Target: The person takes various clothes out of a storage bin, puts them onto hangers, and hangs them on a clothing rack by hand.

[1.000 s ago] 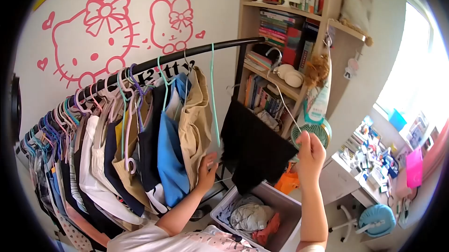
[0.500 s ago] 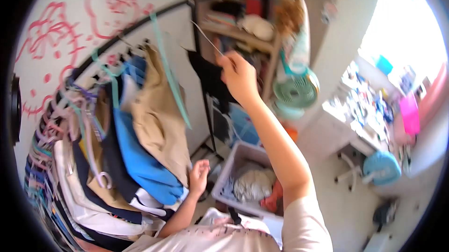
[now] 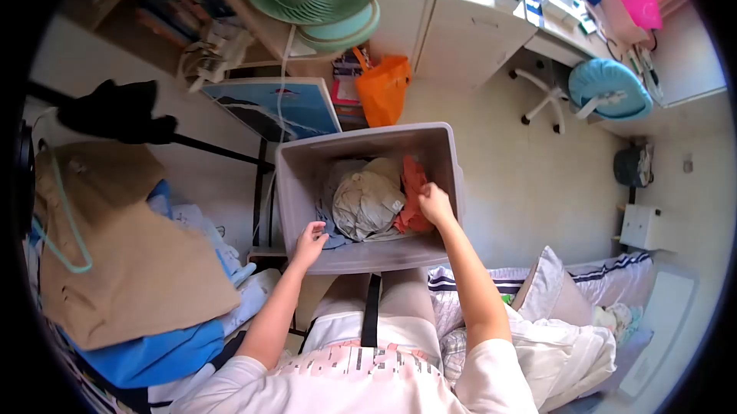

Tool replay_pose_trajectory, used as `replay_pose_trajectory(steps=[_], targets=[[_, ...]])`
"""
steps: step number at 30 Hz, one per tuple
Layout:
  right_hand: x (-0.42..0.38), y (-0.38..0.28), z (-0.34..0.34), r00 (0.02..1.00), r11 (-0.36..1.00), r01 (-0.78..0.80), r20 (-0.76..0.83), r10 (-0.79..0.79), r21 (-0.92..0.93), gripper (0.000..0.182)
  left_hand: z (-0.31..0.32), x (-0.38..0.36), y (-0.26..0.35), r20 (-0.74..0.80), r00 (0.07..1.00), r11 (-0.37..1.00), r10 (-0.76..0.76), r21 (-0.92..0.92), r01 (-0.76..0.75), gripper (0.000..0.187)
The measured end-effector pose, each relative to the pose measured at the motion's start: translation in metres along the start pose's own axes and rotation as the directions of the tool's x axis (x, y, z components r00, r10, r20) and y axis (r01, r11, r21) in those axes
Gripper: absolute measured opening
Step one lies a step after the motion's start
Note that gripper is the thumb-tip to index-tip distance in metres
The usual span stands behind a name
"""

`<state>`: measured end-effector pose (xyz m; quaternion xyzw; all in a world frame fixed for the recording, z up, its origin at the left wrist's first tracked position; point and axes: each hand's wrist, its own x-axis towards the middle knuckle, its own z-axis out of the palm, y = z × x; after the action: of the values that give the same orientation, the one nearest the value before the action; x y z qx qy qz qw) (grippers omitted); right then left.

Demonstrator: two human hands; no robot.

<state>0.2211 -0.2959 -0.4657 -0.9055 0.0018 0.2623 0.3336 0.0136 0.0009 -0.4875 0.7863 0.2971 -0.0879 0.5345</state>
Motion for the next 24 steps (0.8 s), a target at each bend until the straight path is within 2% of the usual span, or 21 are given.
replay_pose_trajectory(steps=[1,2,3,5,6,8,9,11,13,15,16,17,18,19,20,21,23,24], targets=[[0.001,0.033,0.016,0.991,0.996,-0.067,0.116,0.073,-0.057,0.041,0.015,0.013,-0.024,0.015,1.0,0.995,0.008,0.095,-0.009,0.036],[0.0,0.054,0.035,0.982,0.988,-0.104,0.148,0.12,-0.112,0.049,0.028,0.026,-0.049,0.011,0.998,0.986,-0.067,0.154,0.064,0.041],[-0.002,0.064,0.05,0.98,0.98,-0.055,0.18,0.09,-0.189,0.06,0.038,0.035,-0.065,0.02,0.996,0.984,-0.084,0.161,0.079,0.041],[0.007,0.082,0.094,0.971,0.974,-0.046,0.22,0.095,-0.22,0.076,0.051,0.052,-0.089,0.024,0.968,0.882,-0.249,0.417,0.217,0.042],[0.014,0.083,0.11,0.967,0.975,-0.053,0.232,0.104,-0.216,0.076,0.058,0.059,-0.101,0.026,0.965,0.876,-0.262,0.425,0.227,0.042],[0.034,0.079,0.14,0.984,0.998,0.037,0.177,-0.028,-0.049,0.088,0.07,0.066,-0.12,0.086,0.881,0.846,-0.466,0.336,0.415,0.043],[0.043,0.081,0.156,0.983,0.999,0.028,0.184,-0.02,-0.04,0.088,0.075,0.063,-0.119,0.086,0.876,0.839,-0.474,0.347,0.42,0.043],[0.066,0.094,0.193,0.997,0.996,-0.068,0.033,0.07,-0.054,0.095,0.085,0.048,-0.105,0.191,0.908,0.925,-0.374,0.148,0.35,0.042],[0.076,0.089,0.207,0.997,0.996,-0.078,0.013,0.078,-0.034,0.093,0.093,0.036,-0.104,0.233,0.905,0.933,-0.355,0.15,0.327,0.041],[0.076,0.072,0.207,0.934,0.914,-0.352,0.139,0.33,0.199,0.079,0.095,0.026,-0.1,0.33,0.864,0.923,-0.38,0.202,0.329,0.038],[0.068,0.055,0.198,0.922,0.864,-0.364,0.264,0.282,0.347,0.068,0.092,0.029,-0.103,0.371,0.839,0.916,-0.398,0.213,0.34,0.049],[0.059,0.037,0.189,0.902,0.79,-0.384,0.377,0.211,0.477,0.056,0.09,0.034,-0.092,0.368,0.841,0.916,-0.397,0.204,0.344,0.049],[0.043,0.024,0.189,0.892,0.627,-0.39,0.446,0.075,0.675,0.041,0.087,0.041,-0.075,0.332,0.757,0.786,-0.563,-0.066,0.614,0.057],[0.015,-0.01,0.162,0.836,0.514,-0.491,0.547,0.051,0.703,0.039,0.085,0.045,-0.062,0.351,0.626,0.532,-0.696,-0.333,0.778,0.065],[-0.013,-0.035,0.139,0.761,0.361,-0.578,0.643,-0.084,0.732,0.035,0.078,0.049,-0.068,0.488,0.54,0.358,-0.686,-0.421,0.834,0.079],[-0.039,-0.039,0.132,0.687,0.278,-0.636,0.692,-0.221,0.72,0.035,0.075,0.048,-0.06,0.574,0.673,0.186,-0.466,-0.681,0.709,0.082],[-0.098,-0.06,0.102,0.436,0.306,-0.768,0.809,-0.395,0.563,0.038,0.071,0.047,-0.024,0.621,0.763,-0.056,-0.18,-0.781,0.622,0.078],[-0.125,-0.07,0.091,0.328,0.416,-0.751,0.836,-0.44,0.513,0.038,0.069,0.039,0.001,0.613,0.781,-0.097,-0.117,-0.79,0.605,0.075]])
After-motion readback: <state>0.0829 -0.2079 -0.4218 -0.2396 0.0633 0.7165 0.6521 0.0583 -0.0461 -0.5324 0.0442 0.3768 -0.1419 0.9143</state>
